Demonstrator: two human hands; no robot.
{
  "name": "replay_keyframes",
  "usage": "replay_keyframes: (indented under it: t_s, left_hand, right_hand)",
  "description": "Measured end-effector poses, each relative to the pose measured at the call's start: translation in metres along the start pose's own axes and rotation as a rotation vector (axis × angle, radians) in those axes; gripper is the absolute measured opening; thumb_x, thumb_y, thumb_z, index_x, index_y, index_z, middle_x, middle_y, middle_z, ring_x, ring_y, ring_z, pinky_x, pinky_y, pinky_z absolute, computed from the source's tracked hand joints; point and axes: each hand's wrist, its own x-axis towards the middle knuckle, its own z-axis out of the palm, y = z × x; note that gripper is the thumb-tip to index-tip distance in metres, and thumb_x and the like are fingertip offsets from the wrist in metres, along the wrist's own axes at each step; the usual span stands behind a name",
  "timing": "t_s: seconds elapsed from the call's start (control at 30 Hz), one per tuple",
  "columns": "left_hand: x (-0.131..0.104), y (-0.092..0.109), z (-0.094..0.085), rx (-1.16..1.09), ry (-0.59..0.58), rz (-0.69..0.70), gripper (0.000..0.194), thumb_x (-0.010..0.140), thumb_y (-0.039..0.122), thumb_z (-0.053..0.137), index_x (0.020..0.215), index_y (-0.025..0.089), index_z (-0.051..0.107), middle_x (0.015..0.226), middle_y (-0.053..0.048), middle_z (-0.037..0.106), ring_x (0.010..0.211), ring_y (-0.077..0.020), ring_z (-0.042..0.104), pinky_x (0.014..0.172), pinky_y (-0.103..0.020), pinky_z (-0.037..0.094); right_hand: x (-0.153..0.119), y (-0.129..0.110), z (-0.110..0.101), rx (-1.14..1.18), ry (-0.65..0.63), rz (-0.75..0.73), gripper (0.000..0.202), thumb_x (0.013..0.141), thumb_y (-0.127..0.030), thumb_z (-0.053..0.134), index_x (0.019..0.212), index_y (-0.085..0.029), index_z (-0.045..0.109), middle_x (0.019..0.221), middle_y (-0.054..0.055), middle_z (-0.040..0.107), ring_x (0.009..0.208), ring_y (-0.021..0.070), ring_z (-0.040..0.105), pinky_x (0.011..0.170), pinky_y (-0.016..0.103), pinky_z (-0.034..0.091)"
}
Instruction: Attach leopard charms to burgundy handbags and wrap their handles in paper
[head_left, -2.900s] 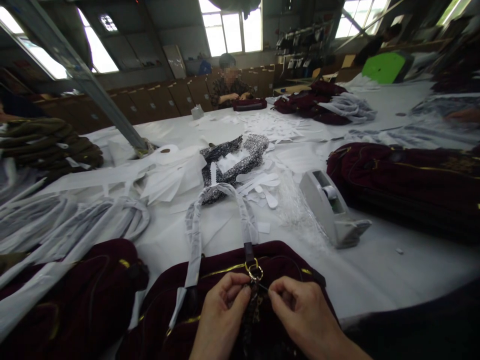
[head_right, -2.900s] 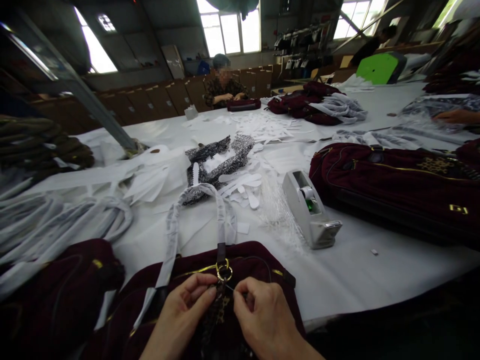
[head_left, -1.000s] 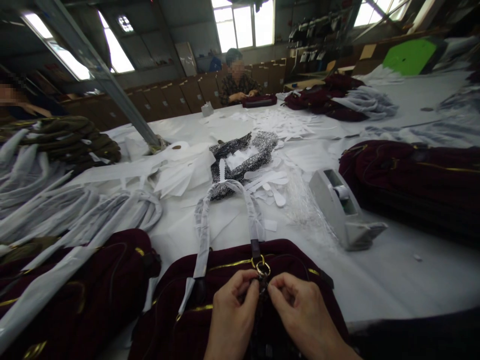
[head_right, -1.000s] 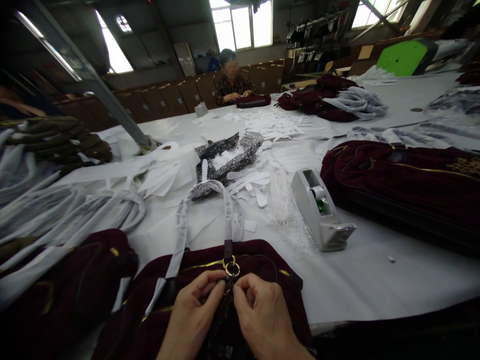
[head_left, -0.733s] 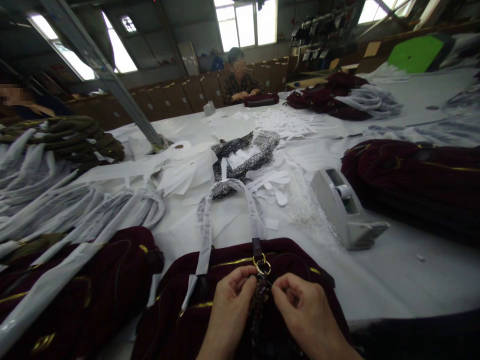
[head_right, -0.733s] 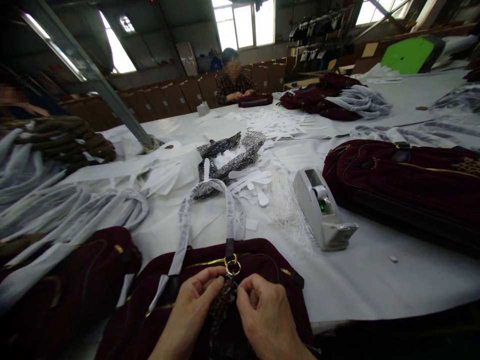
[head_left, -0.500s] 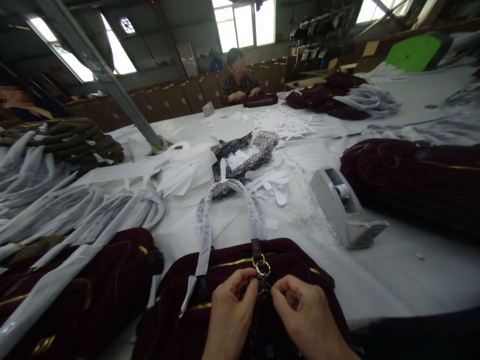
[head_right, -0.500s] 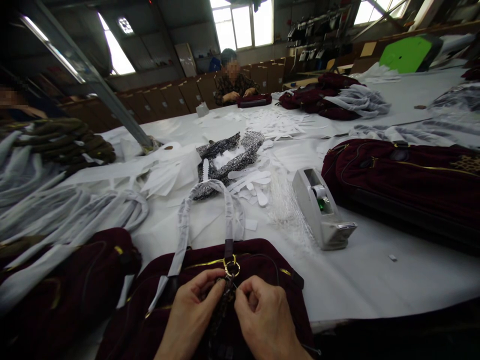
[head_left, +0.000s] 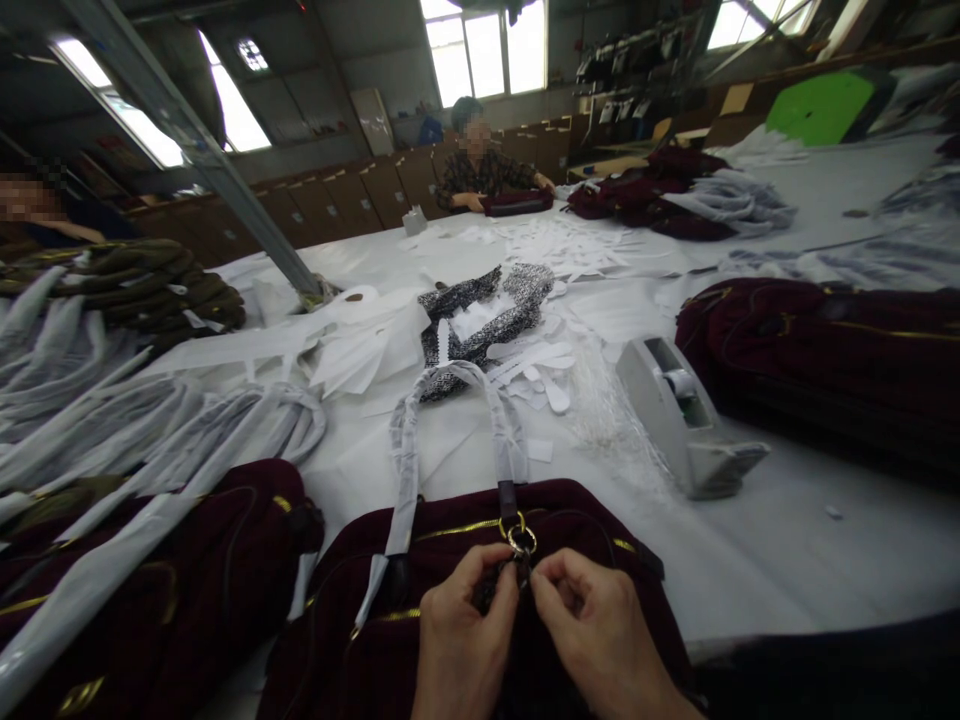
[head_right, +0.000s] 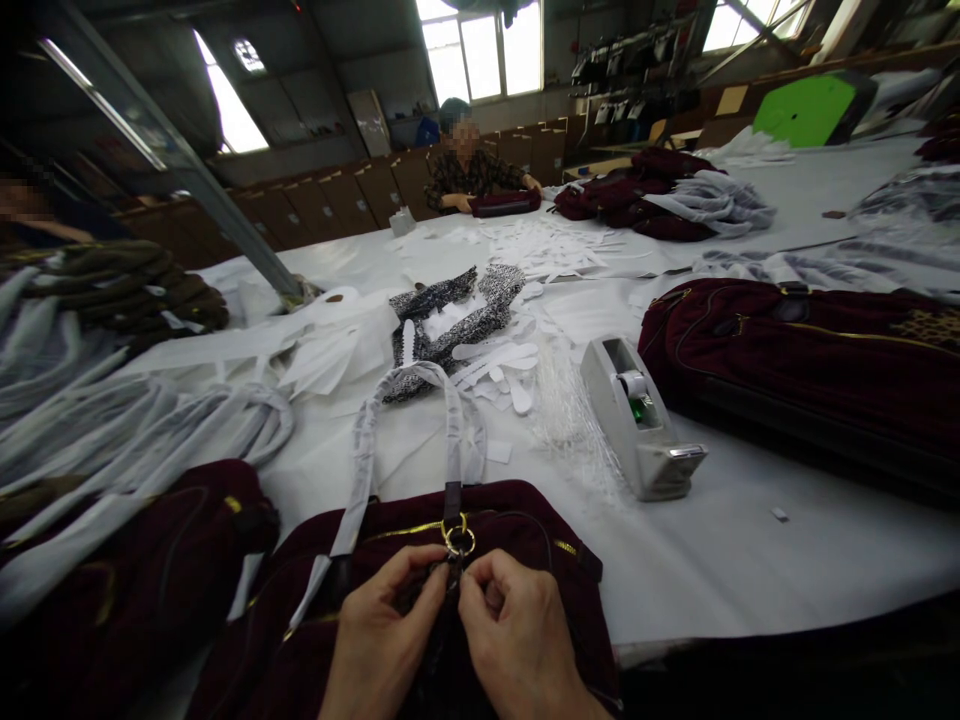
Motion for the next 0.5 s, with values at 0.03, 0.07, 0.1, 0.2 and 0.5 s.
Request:
replay_keyframes:
  t_s: [0.03, 0.07, 0.1, 0.2, 0.5]
  left_hand:
    - [0.001, 0.0, 0.0, -0.039, -0.013, -0.019, 0.015, 0.069, 0.031, 0.064, 0.079, 0.02, 0.067, 0.078, -0.003, 0.071, 0.074, -0.021, 0.065, 0.067, -0.025, 0.049]
    - [0.002, -0.001, 0.0, -0.084, -0.028, -0.044, 0.016, 0.069, 0.031, 0.065, 0.078, 0.019, 0.066, 0.079, -0.003, 0.07, 0.075, -0.0209, 0.065, 0.068, -0.025, 0.049]
    - [0.003, -0.001, 0.0, -0.135, -0.046, -0.075, 0.017, 0.069, 0.032, 0.065, 0.079, 0.018, 0.066, 0.079, -0.004, 0.07, 0.075, -0.0205, 0.064, 0.069, -0.025, 0.049]
    - [0.006, -0.003, -0.001, -0.295, -0.071, -0.154, 0.026, 0.068, 0.032, 0.066, 0.087, 0.015, 0.064, 0.08, -0.005, 0.069, 0.071, -0.0182, 0.064, 0.068, -0.025, 0.049]
    - [0.013, -0.002, -0.005, -0.332, -0.189, -0.111, 0.025, 0.074, 0.034, 0.062, 0.091, 0.016, 0.057, 0.08, -0.005, 0.067, 0.075, -0.0172, 0.062, 0.068, -0.024, 0.046]
  right_hand:
    - [0.0, 0.0, 0.0, 0.004, 0.0, -0.002, 0.025, 0.078, -0.031, 0.048, 0.062, -0.016, 0.059, 0.047, -0.003, 0.045, 0.042, 0.0088, 0.04, 0.042, 0.02, 0.029]
    - [0.001, 0.0, 0.0, 0.002, 0.001, -0.005, 0.025, 0.078, -0.031, 0.048, 0.061, -0.016, 0.059, 0.046, -0.004, 0.044, 0.042, 0.0086, 0.04, 0.041, 0.02, 0.028]
    - [0.001, 0.0, 0.0, -0.004, 0.0, -0.009, 0.025, 0.078, -0.031, 0.049, 0.061, -0.016, 0.06, 0.046, -0.004, 0.043, 0.041, 0.0084, 0.039, 0.041, 0.02, 0.028]
    - [0.001, 0.002, 0.0, -0.023, 0.001, -0.007, 0.024, 0.078, -0.031, 0.05, 0.062, -0.016, 0.06, 0.044, -0.005, 0.042, 0.04, 0.008, 0.038, 0.041, 0.02, 0.026]
    - [0.009, 0.003, -0.001, 0.056, -0.026, -0.047, 0.026, 0.086, -0.032, 0.044, 0.076, -0.018, 0.063, 0.064, 0.0, 0.064, 0.054, 0.0129, 0.055, 0.052, 0.02, 0.039]
